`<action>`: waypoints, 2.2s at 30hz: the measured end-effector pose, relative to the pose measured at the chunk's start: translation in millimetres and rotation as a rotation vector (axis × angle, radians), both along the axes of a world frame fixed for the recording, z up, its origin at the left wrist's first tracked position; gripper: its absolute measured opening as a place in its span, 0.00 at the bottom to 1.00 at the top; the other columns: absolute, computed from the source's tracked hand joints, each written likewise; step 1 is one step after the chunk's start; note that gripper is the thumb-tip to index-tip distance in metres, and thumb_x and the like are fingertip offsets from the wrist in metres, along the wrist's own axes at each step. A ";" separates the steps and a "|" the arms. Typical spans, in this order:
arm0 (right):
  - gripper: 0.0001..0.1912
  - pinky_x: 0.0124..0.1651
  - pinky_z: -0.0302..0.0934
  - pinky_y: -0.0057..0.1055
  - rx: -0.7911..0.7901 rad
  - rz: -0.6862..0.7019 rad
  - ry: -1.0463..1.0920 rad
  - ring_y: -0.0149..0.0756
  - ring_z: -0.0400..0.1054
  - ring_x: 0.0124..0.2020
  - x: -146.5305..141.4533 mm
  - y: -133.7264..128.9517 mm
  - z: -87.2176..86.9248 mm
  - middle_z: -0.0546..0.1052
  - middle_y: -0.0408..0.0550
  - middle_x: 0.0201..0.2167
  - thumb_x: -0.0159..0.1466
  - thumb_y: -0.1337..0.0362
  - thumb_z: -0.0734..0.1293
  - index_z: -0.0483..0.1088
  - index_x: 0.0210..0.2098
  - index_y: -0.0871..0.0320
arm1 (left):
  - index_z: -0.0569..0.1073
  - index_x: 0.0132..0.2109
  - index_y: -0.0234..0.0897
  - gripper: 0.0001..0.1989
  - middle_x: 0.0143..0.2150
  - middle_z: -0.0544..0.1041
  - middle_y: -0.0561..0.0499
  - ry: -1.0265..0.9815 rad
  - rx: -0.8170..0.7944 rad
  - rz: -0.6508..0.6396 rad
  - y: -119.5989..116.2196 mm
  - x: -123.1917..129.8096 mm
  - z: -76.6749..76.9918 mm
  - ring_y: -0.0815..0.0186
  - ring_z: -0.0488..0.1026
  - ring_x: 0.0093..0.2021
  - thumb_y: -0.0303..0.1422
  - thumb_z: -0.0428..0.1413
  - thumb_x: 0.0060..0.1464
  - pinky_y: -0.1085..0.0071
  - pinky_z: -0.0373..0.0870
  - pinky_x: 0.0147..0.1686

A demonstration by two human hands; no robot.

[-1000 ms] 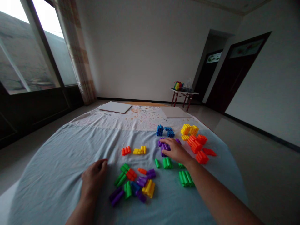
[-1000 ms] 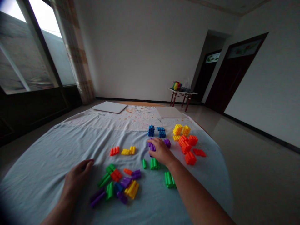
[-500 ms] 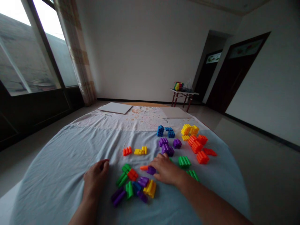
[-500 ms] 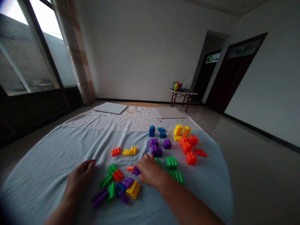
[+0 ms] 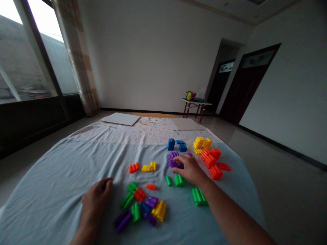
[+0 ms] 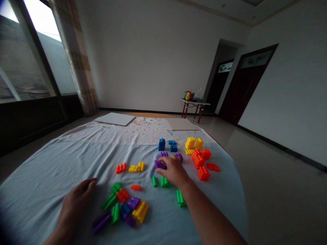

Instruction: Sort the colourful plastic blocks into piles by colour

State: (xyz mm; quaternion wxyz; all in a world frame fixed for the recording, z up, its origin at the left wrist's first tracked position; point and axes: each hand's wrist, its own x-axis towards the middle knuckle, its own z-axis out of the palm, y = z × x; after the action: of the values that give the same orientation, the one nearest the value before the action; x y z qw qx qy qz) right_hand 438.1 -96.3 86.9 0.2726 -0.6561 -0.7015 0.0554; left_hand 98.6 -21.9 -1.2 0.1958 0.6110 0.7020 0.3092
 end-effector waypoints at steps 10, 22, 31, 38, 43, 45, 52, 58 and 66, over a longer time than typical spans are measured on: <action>0.17 0.41 0.62 0.34 -0.138 -0.172 0.017 0.40 0.72 0.40 55.0 23.9 -24.9 0.79 0.48 0.35 0.53 0.57 0.70 0.74 0.41 0.55 | 0.74 0.46 0.40 0.26 0.44 0.77 0.45 0.040 -0.045 -0.005 -0.7 4.1 6.3 0.55 0.71 0.47 0.48 0.41 0.49 0.64 0.65 0.44; 0.14 0.46 0.61 0.37 0.063 -0.090 0.016 0.41 0.70 0.41 32.7 7.2 -13.5 0.78 0.50 0.35 0.61 0.56 0.65 0.73 0.42 0.58 | 0.76 0.42 0.37 0.23 0.40 0.78 0.45 -0.003 0.059 -0.003 -4.2 4.5 3.9 0.57 0.73 0.42 0.45 0.45 0.49 0.68 0.65 0.39; 0.15 0.51 0.61 0.37 -0.122 0.405 0.119 0.42 0.68 0.46 -69.6 -41.5 -24.9 0.77 0.48 0.42 0.57 0.61 0.69 0.72 0.45 0.53 | 0.76 0.42 0.38 0.21 0.39 0.78 0.46 -0.004 0.090 -0.024 -6.1 5.7 2.1 0.59 0.73 0.41 0.44 0.45 0.51 0.70 0.65 0.40; 0.15 0.50 0.62 0.35 -0.143 0.371 0.112 0.42 0.69 0.44 -77.1 -38.8 -33.9 0.76 0.46 0.41 0.56 0.68 0.68 0.72 0.43 0.50 | 0.76 0.43 0.37 0.23 0.41 0.78 0.45 -0.029 0.073 -0.044 -3.6 2.0 -2.3 0.59 0.73 0.41 0.46 0.45 0.50 0.71 0.67 0.37; 0.17 0.50 0.63 0.34 -0.101 0.307 0.143 0.42 0.69 0.44 -74.6 -39.6 -38.0 0.76 0.45 0.39 0.55 0.66 0.70 0.71 0.44 0.48 | 0.75 0.44 0.37 0.24 0.40 0.78 0.45 -0.050 0.065 -0.043 -4.4 1.6 0.1 0.59 0.74 0.40 0.47 0.45 0.49 0.71 0.67 0.36; 0.15 0.49 0.63 0.35 -0.085 0.292 0.155 0.42 0.69 0.43 -70.1 -38.0 -39.1 0.76 0.44 0.38 0.54 0.64 0.71 0.72 0.41 0.48 | 0.76 0.43 0.36 0.25 0.39 0.78 0.45 -0.048 0.059 -0.036 -5.6 2.2 3.3 0.59 0.74 0.40 0.47 0.45 0.48 0.71 0.67 0.36; 0.12 0.49 0.59 0.38 0.191 -0.021 0.087 0.41 0.68 0.43 -13.5 -6.5 -23.1 0.76 0.50 0.38 0.58 0.62 0.69 0.71 0.41 0.58 | 0.76 0.42 0.38 0.23 0.38 0.79 0.46 -0.030 0.051 -0.022 -3.7 0.5 2.2 0.58 0.74 0.40 0.46 0.46 0.48 0.70 0.67 0.35; 0.11 0.48 0.58 0.36 0.138 -0.138 -0.085 0.41 0.68 0.43 19.0 20.1 -22.5 0.76 0.50 0.36 0.59 0.59 0.67 0.72 0.38 0.58 | 0.76 0.43 0.38 0.24 0.39 0.79 0.46 -0.021 0.046 -0.018 -2.5 -0.8 -1.4 0.57 0.74 0.41 0.47 0.45 0.49 0.70 0.67 0.35; 0.11 0.46 0.59 0.35 0.142 -0.116 -0.070 0.40 0.68 0.41 16.7 17.3 -21.8 0.76 0.49 0.34 0.60 0.57 0.67 0.72 0.36 0.58 | 0.76 0.42 0.37 0.23 0.39 0.79 0.45 -0.027 0.084 -0.026 -3.4 1.2 0.7 0.57 0.74 0.41 0.46 0.45 0.49 0.69 0.67 0.37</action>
State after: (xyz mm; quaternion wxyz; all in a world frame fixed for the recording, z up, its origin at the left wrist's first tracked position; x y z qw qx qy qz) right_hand 454.8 -79.0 65.1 0.2965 -0.6763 -0.6735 -0.0334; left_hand 99.8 -25.2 -0.5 0.1834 0.6235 0.6777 0.3440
